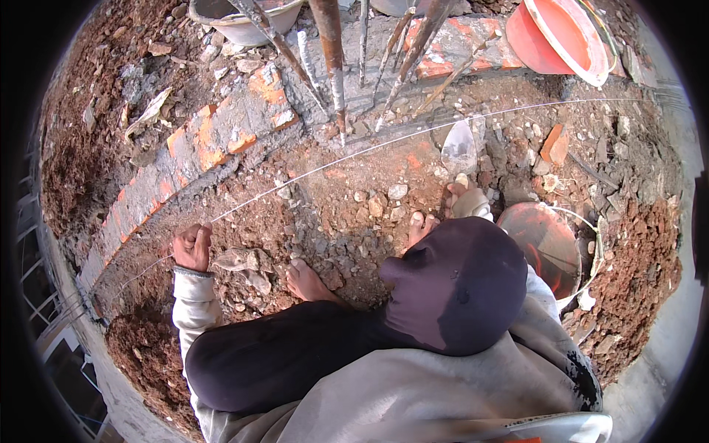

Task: The person is laying bricks in a trench using a trowel to apply mortar and a string line for alignment. They adjust the string line and tap the bricks into place to ensure they are level and straight.

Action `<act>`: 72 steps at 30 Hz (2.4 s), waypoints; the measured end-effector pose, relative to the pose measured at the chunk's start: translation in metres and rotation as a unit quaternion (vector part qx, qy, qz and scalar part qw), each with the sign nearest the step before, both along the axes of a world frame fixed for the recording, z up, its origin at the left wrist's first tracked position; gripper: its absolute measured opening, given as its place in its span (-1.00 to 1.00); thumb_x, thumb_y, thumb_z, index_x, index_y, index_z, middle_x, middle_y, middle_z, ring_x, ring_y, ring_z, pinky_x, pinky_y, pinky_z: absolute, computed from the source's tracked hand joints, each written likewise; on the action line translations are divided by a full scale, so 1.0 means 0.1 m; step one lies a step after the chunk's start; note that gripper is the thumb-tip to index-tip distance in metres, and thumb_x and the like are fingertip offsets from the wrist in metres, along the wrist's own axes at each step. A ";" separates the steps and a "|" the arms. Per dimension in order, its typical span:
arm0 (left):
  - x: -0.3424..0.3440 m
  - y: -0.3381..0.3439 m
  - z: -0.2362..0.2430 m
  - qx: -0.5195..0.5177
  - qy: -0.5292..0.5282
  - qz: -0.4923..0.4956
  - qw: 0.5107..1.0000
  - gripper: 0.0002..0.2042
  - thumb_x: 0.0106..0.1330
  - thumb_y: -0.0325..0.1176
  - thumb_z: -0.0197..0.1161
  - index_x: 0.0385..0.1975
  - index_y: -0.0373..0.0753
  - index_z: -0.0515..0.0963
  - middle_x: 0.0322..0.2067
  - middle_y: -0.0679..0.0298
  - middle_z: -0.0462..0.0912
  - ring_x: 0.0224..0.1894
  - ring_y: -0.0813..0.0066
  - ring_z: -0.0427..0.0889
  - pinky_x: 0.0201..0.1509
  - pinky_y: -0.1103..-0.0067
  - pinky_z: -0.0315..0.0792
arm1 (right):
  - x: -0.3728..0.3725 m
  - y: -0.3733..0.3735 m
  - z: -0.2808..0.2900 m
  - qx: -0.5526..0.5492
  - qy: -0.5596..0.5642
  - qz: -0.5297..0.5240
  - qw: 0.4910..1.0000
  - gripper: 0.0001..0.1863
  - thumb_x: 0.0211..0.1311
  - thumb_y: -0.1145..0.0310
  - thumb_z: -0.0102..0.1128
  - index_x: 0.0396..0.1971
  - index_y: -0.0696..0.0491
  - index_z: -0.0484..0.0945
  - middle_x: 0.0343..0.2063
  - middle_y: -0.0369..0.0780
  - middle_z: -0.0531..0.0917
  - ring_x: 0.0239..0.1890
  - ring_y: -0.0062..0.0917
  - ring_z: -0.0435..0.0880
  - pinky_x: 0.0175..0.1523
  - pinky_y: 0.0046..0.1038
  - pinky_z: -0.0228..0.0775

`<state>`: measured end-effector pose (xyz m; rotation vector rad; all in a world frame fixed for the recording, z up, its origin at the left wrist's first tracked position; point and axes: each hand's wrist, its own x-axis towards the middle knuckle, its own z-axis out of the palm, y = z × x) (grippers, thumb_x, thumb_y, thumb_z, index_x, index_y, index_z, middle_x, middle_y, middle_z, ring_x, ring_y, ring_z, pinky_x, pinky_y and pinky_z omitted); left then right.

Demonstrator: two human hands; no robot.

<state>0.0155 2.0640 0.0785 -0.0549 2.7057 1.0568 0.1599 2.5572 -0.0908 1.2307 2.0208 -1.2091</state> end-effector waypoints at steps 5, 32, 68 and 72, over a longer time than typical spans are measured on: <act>0.06 -0.16 -0.63 0.056 -0.064 -0.008 0.996 -0.67 0.15 -0.35 0.05 -0.85 -0.30 0.33 -0.84 0.40 0.32 -0.74 0.71 0.20 -0.64 0.65 0.07 | -0.35 0.12 0.69 0.163 0.121 -0.100 0.974 -0.57 0.07 0.08 0.07 -0.20 0.12 0.34 -0.43 -0.14 0.49 -0.45 -0.40 0.48 -0.36 -0.38 0.31; -0.46 -0.53 -1.52 -0.100 -0.026 0.014 0.995 -0.55 0.00 -0.01 0.12 -0.53 -0.40 0.49 -0.48 -0.14 0.52 -0.33 -0.08 0.50 -0.24 0.29 0.37 | 0.27 -1.93 0.78 0.343 0.013 0.477 0.809 -0.69 0.14 0.20 -0.11 -0.11 -0.07 0.37 -0.20 -0.16 0.44 -0.07 -0.38 0.39 -0.05 -0.29 0.24; -0.50 -0.56 0.77 0.160 0.160 -0.087 0.970 -0.70 0.13 -0.46 0.01 -0.84 -0.31 0.23 -0.84 0.37 0.22 -0.74 0.67 0.13 -0.65 0.64 0.00 | -1.00 -1.52 1.25 -0.022 0.612 -0.428 0.665 -0.62 0.20 0.24 -0.02 -0.06 -0.03 0.11 -0.45 -0.25 0.45 -0.50 -0.56 0.45 -0.42 -0.52 0.37; -0.66 -0.40 1.25 0.089 0.230 -0.150 0.958 -0.68 0.12 -0.45 0.00 -0.86 -0.30 0.19 -0.85 0.36 0.17 -0.74 0.67 0.11 -0.64 0.64 -0.03 | -0.94 -1.30 -0.25 -0.015 0.221 -0.386 0.896 -0.64 0.22 0.15 -0.07 -0.09 0.01 0.16 -0.49 -0.24 0.44 -0.51 -0.53 0.45 -0.47 -0.50 0.32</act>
